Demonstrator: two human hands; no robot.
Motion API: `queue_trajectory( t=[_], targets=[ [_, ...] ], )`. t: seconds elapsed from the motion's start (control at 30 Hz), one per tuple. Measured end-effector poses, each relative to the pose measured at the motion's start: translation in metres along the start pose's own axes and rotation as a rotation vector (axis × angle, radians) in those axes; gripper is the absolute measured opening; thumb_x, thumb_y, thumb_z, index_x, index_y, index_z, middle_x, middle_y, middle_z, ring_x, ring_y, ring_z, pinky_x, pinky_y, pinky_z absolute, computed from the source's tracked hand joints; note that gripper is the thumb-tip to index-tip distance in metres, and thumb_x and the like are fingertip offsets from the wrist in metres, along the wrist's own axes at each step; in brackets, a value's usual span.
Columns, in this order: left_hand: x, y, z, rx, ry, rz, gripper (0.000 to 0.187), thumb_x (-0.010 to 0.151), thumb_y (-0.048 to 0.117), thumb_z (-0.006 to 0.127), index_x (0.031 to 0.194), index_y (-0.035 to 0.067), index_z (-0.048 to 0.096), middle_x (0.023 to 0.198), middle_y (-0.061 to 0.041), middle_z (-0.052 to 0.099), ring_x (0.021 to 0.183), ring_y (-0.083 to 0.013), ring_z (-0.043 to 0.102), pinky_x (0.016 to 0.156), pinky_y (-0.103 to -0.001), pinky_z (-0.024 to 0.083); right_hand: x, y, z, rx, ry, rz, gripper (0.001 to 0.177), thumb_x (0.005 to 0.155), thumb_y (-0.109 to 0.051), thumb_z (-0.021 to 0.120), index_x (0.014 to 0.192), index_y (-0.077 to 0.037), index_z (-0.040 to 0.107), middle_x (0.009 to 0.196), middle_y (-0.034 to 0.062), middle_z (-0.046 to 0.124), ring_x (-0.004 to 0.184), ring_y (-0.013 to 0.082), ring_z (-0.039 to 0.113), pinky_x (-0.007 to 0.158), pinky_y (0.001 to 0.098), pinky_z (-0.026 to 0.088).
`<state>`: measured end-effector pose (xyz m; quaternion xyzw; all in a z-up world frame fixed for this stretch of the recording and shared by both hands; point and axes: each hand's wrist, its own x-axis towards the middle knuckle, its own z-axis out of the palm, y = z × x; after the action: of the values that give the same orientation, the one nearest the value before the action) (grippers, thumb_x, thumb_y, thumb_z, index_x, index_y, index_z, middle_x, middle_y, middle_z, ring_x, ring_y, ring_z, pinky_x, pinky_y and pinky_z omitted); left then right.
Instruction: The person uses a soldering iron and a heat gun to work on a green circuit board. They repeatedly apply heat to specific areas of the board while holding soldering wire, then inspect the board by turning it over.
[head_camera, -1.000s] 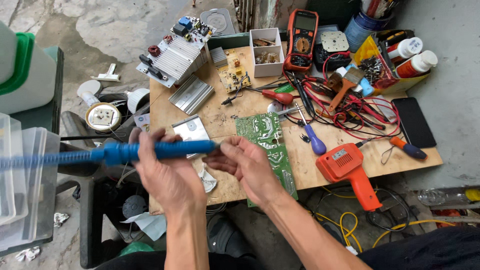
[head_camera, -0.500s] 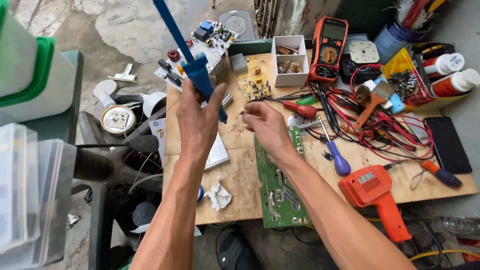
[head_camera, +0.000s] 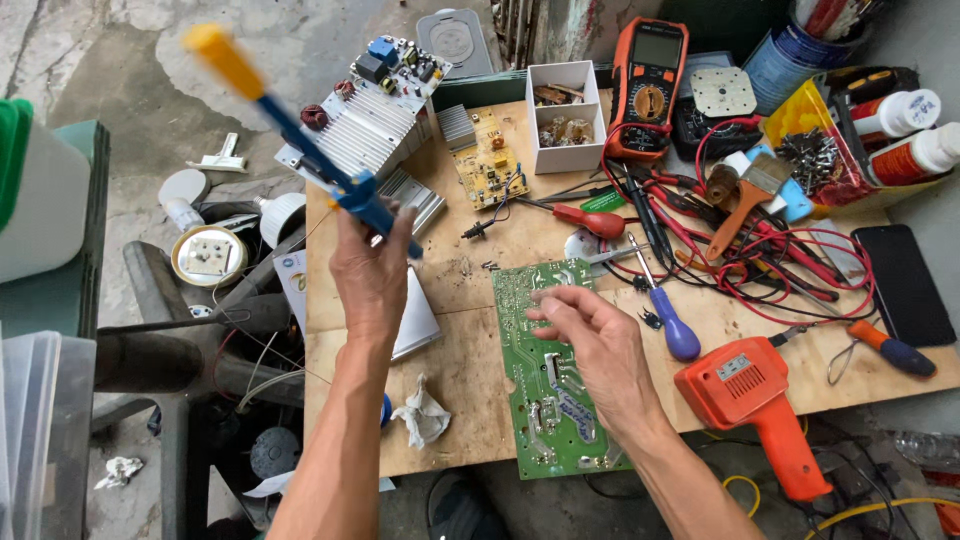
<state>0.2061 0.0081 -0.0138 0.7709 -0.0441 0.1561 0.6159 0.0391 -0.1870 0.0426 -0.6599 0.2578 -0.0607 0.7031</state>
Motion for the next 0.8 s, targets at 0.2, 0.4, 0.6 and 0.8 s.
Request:
queue_trajectory(
  t=[0.2, 0.4, 0.6, 0.8],
  targets=[
    [-0.018, 0.016, 0.004, 0.004, 0.039, 0.007, 0.031, 0.104, 0.017, 0.085, 0.125, 0.006, 0.064, 0.117, -0.021, 0.08, 0.114, -0.0407, 0.08, 0.095, -0.055, 0.069, -0.017, -0.013, -0.013, -0.002, 0.002, -0.069, 0.03, 0.107, -0.018, 0.07, 0.114, 0.006, 0.086, 0.105, 0.0315, 0.084, 0.104, 0.0401, 0.085, 0.101, 0.0534, 0.066],
    [-0.019, 0.098, -0.02, 0.037, 0.082, -0.006, 0.046, 0.108, 0.021, 0.074, 0.145, 0.014, 0.047, 0.123, -0.007, 0.081, 0.119, -0.0233, 0.079, 0.1, -0.043, 0.064, -0.043, -0.052, -0.041, -0.168, 0.139, 0.161, 0.044, 0.093, -0.021, 0.073, 0.135, -0.01, 0.082, 0.121, 0.0101, 0.09, 0.105, 0.0213, 0.084, 0.108, 0.0368, 0.067],
    [-0.074, 0.183, -0.028, -0.39, 0.255, -0.55, 0.086, 0.086, 0.033, 0.08, 0.162, 0.015, 0.045, 0.137, -0.011, 0.067, 0.104, -0.0234, 0.084, 0.098, -0.049, 0.07, -0.052, -0.026, -0.012, 0.059, -0.086, 0.07, 0.035, 0.096, -0.024, 0.073, 0.125, -0.005, 0.081, 0.122, 0.0147, 0.086, 0.106, 0.026, 0.085, 0.112, 0.0425, 0.067],
    [-0.115, 0.206, -0.03, -0.763, 0.215, -0.887, 0.062, 0.086, 0.031, 0.075, 0.141, 0.007, 0.06, 0.129, -0.018, 0.076, 0.112, -0.0314, 0.076, 0.094, -0.042, 0.063, -0.098, -0.036, -0.014, 0.3, -0.074, -0.162, 0.025, 0.098, -0.007, 0.073, 0.12, 0.005, 0.078, 0.099, 0.0235, 0.088, 0.093, 0.0306, 0.087, 0.097, 0.0387, 0.069]
  ],
)
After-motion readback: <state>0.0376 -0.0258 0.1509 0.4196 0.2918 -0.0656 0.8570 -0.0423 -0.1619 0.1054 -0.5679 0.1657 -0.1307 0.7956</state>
